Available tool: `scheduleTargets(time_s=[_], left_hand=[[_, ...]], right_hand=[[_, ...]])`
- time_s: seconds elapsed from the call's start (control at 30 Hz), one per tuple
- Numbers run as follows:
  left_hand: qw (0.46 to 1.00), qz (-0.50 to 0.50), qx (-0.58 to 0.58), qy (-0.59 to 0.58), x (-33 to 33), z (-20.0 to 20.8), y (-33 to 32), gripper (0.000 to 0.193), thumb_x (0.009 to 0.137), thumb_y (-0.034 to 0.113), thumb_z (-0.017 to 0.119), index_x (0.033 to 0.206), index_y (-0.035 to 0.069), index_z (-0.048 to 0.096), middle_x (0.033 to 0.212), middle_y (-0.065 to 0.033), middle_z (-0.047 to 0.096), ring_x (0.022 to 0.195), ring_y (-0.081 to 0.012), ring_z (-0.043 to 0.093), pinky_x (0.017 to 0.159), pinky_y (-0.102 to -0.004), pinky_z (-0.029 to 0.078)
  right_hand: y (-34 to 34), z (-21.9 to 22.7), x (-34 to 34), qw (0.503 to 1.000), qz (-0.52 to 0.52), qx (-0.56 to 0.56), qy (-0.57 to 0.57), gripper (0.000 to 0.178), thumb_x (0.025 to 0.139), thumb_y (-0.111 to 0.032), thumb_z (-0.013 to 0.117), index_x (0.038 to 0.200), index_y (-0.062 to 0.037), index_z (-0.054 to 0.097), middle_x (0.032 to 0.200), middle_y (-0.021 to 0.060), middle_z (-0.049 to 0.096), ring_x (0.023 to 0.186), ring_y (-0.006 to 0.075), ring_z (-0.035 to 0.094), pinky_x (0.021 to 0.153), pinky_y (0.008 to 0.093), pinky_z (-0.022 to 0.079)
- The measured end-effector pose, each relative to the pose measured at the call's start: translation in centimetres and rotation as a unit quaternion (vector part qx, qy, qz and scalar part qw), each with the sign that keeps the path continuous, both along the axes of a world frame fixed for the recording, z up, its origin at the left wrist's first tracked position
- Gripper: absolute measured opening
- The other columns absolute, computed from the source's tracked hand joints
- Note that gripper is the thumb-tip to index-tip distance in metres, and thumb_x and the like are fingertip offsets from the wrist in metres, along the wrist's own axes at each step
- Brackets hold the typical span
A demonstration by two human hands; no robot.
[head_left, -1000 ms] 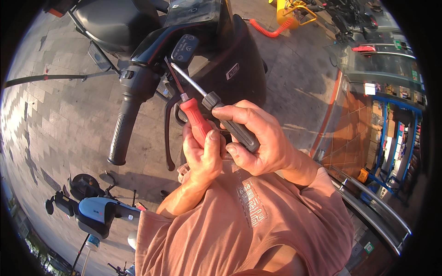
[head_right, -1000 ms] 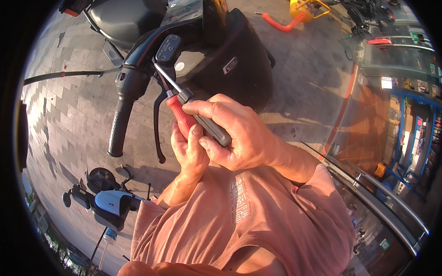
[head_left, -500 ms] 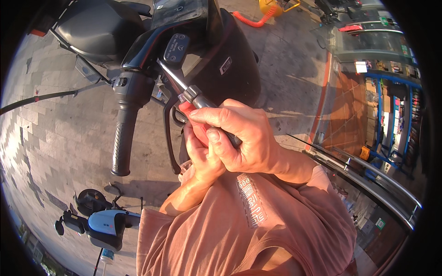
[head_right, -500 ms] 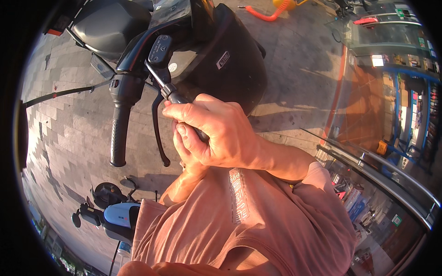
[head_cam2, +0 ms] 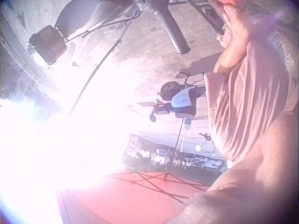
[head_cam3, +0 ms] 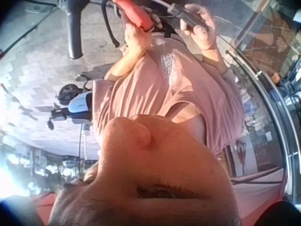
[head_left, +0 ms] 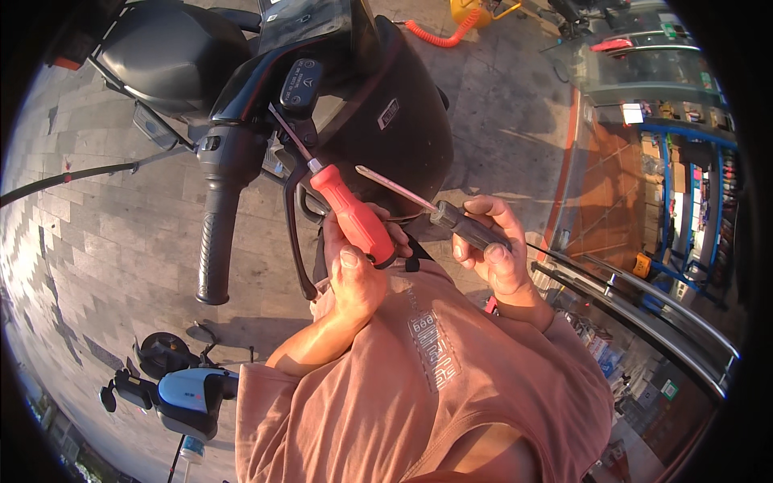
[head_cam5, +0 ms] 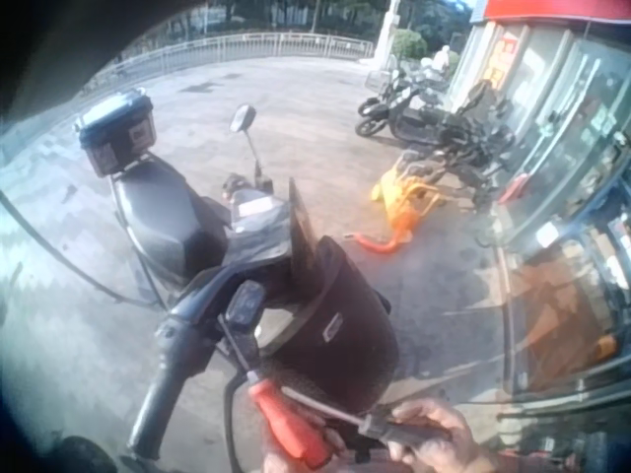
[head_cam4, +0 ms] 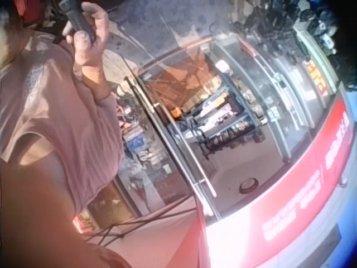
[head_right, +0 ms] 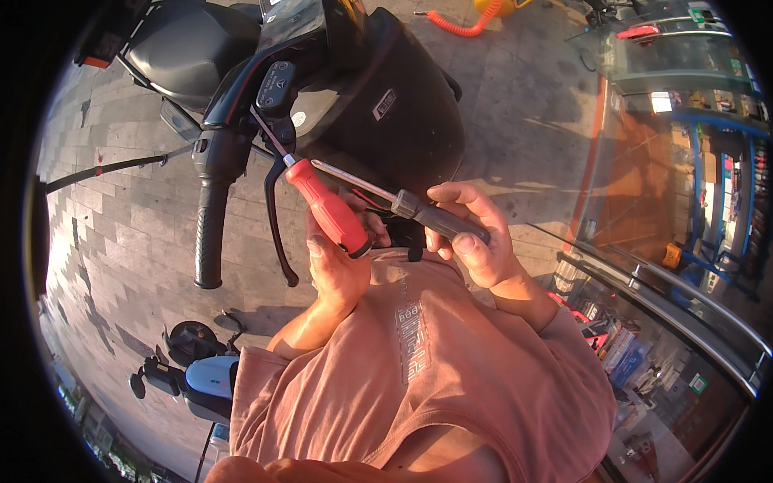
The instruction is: The person uses a red-handled screwdriver to loosen and tighten screws on the right handlebar assembly of a black scooter. They then switch to a black-handled screwdriver to work on the left handlebar and the instrument cluster area.
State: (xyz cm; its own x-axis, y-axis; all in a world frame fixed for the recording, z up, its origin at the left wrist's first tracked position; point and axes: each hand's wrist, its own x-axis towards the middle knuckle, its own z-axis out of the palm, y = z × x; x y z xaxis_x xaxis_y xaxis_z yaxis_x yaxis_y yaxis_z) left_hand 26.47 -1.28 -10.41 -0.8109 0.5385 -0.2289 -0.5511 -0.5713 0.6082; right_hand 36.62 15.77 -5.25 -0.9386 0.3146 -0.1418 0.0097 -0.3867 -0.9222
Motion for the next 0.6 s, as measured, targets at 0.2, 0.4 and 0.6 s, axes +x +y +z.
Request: scheduleTargets(time_s=[0.2,0.4,0.6], left_hand=[[0.979,-0.132,-0.154,-0.011,2.2,-5.0,-2.5,0.037,0.105,0.030,0.048,0.123,-0.002,0.054,0.109,-0.0099,0.062,0.084,-0.0173,0.060,0.074,-0.0312,0.051],[0.972,-0.176,-0.090,-0.125,4.2,-6.7,0.1,0.027,0.103,0.025,0.054,0.117,0.002,0.060,0.106,-0.0092,0.065,0.089,-0.0152,0.061,0.078,-0.0308,0.052],[0.959,-0.010,-0.102,-0.266,1.8,-5.5,0.3,0.023,0.102,0.028,0.056,0.105,0.005,0.056,0.101,-0.0110,0.065,0.096,-0.0225,0.062,0.086,-0.0371,0.050]], right_hand=[[2.3,-4.7,5.6,0.987,-0.030,-0.133,-0.085,0.060,0.090,-0.036,0.069,0.131,0.0022,0.047,0.087,0.0099,0.063,0.067,0.0120,0.054,0.059,0.0232,0.044],[-0.6,-7.9,7.7,0.981,0.081,-0.063,-0.163,0.042,0.100,-0.022,0.053,0.135,0.0002,0.045,0.088,0.0041,0.060,0.069,0.0063,0.049,0.065,0.0213,0.043],[-0.7,-8.0,8.4,0.984,0.085,0.008,-0.153,0.039,0.102,-0.023,0.051,0.132,0.0009,0.047,0.075,-0.0032,0.048,0.066,0.0045,0.043,0.061,0.0212,0.037]])
